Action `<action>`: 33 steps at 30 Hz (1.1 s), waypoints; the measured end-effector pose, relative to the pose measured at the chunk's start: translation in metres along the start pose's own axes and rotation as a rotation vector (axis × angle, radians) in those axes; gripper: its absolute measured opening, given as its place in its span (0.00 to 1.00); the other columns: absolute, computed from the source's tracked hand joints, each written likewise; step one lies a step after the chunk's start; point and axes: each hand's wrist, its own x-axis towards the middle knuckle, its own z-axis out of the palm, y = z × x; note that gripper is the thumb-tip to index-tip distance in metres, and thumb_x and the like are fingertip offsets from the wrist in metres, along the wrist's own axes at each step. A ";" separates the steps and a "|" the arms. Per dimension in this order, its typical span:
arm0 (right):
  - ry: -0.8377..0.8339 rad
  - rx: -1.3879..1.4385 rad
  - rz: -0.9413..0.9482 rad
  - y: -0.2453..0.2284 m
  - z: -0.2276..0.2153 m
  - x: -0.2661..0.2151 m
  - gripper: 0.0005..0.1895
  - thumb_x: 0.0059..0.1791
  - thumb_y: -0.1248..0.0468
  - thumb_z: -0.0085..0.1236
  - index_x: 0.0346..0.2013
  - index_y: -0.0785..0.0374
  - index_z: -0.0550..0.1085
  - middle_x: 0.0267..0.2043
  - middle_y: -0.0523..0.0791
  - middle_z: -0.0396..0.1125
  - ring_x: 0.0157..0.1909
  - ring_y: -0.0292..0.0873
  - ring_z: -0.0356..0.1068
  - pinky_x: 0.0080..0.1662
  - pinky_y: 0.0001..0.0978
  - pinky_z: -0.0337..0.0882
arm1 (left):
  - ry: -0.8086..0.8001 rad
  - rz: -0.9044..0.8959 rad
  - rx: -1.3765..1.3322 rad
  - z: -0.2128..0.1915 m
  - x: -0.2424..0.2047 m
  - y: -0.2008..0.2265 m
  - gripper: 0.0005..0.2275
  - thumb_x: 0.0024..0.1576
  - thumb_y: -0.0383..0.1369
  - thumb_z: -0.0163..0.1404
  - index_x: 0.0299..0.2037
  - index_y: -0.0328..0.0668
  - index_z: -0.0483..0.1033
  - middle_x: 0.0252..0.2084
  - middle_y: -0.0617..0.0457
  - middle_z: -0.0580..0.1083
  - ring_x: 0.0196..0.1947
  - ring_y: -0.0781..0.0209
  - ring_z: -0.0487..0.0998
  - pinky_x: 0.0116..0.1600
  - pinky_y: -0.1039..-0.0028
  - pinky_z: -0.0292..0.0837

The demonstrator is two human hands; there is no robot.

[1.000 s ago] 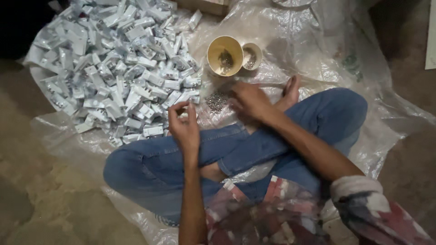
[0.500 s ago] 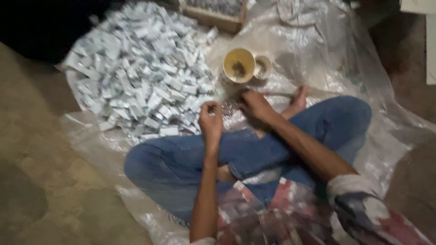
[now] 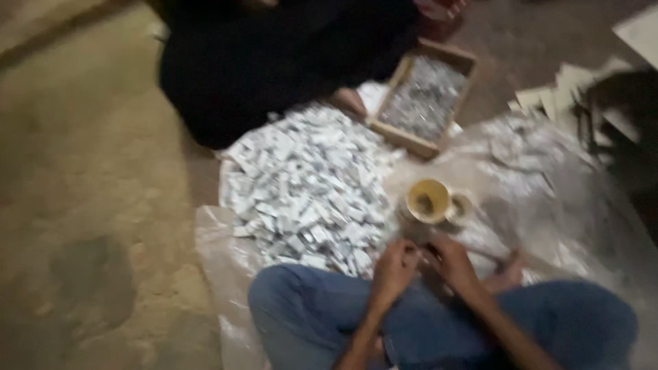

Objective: The person sits on the floor and repeatedly picks up small white electronic components, attaching small metallic parts to them by hand. They place the finished units into a nearby container while another person works alongside them.

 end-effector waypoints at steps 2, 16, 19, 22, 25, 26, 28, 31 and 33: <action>0.078 0.080 -0.227 -0.001 -0.003 -0.003 0.13 0.43 0.69 0.60 0.43 0.63 0.77 0.38 0.52 0.73 0.38 0.54 0.74 0.40 0.41 0.72 | -0.017 -0.066 -0.050 0.002 0.001 -0.006 0.10 0.59 0.35 0.57 0.44 0.37 0.77 0.40 0.42 0.78 0.38 0.46 0.81 0.42 0.63 0.76; 0.175 0.046 -0.159 -0.003 0.005 -0.013 0.10 0.42 0.66 0.65 0.37 0.62 0.79 0.35 0.49 0.76 0.36 0.51 0.77 0.38 0.38 0.74 | -0.020 -0.217 -0.362 0.023 0.002 -0.043 0.06 0.60 0.30 0.56 0.40 0.34 0.81 0.32 0.52 0.81 0.28 0.70 0.79 0.35 0.77 0.76; 0.164 0.019 -0.150 0.006 0.011 -0.012 0.09 0.42 0.65 0.65 0.36 0.61 0.79 0.33 0.48 0.76 0.35 0.51 0.77 0.38 0.39 0.74 | 0.001 -0.203 -0.257 0.021 0.003 -0.040 0.05 0.59 0.30 0.56 0.38 0.35 0.81 0.30 0.51 0.80 0.26 0.68 0.79 0.33 0.76 0.75; 0.144 0.005 -0.161 0.012 0.017 -0.014 0.08 0.42 0.65 0.65 0.36 0.60 0.80 0.33 0.48 0.75 0.35 0.51 0.77 0.38 0.39 0.74 | 0.037 -0.180 -0.242 0.018 0.000 -0.035 0.04 0.59 0.28 0.56 0.37 0.35 0.80 0.30 0.49 0.80 0.27 0.64 0.81 0.34 0.74 0.76; 0.091 0.064 -0.078 0.016 0.021 -0.017 0.09 0.42 0.65 0.65 0.37 0.60 0.80 0.34 0.47 0.75 0.34 0.47 0.78 0.37 0.36 0.76 | 0.103 -0.047 -0.166 0.016 -0.002 -0.029 0.04 0.58 0.27 0.55 0.35 0.33 0.79 0.30 0.45 0.79 0.29 0.57 0.82 0.36 0.69 0.76; 0.069 0.097 -0.036 0.017 0.023 -0.017 0.10 0.42 0.65 0.65 0.38 0.60 0.80 0.34 0.47 0.76 0.34 0.46 0.79 0.37 0.35 0.77 | 0.122 -0.027 -0.127 0.015 -0.003 -0.028 0.03 0.57 0.26 0.56 0.35 0.33 0.79 0.29 0.44 0.79 0.29 0.54 0.81 0.36 0.67 0.76; 0.077 0.155 -0.012 0.021 0.027 -0.015 0.10 0.43 0.65 0.65 0.39 0.60 0.80 0.34 0.47 0.76 0.35 0.43 0.81 0.37 0.32 0.79 | 0.143 -0.005 -0.087 0.013 -0.002 -0.027 0.03 0.56 0.26 0.56 0.34 0.33 0.79 0.29 0.43 0.78 0.29 0.51 0.80 0.36 0.64 0.75; 0.075 0.353 0.062 0.030 0.033 -0.015 0.10 0.44 0.66 0.63 0.40 0.62 0.80 0.37 0.48 0.78 0.38 0.42 0.81 0.40 0.31 0.81 | 0.147 -0.043 -0.087 0.013 -0.001 -0.026 0.03 0.56 0.26 0.56 0.33 0.34 0.79 0.28 0.43 0.78 0.28 0.51 0.80 0.36 0.64 0.74; 0.068 0.436 0.154 0.035 0.038 -0.016 0.11 0.45 0.66 0.62 0.42 0.62 0.80 0.38 0.48 0.79 0.38 0.41 0.81 0.40 0.32 0.80 | 0.150 -0.120 -0.095 0.012 -0.001 -0.025 0.03 0.56 0.27 0.56 0.33 0.34 0.79 0.27 0.44 0.78 0.26 0.51 0.79 0.34 0.65 0.73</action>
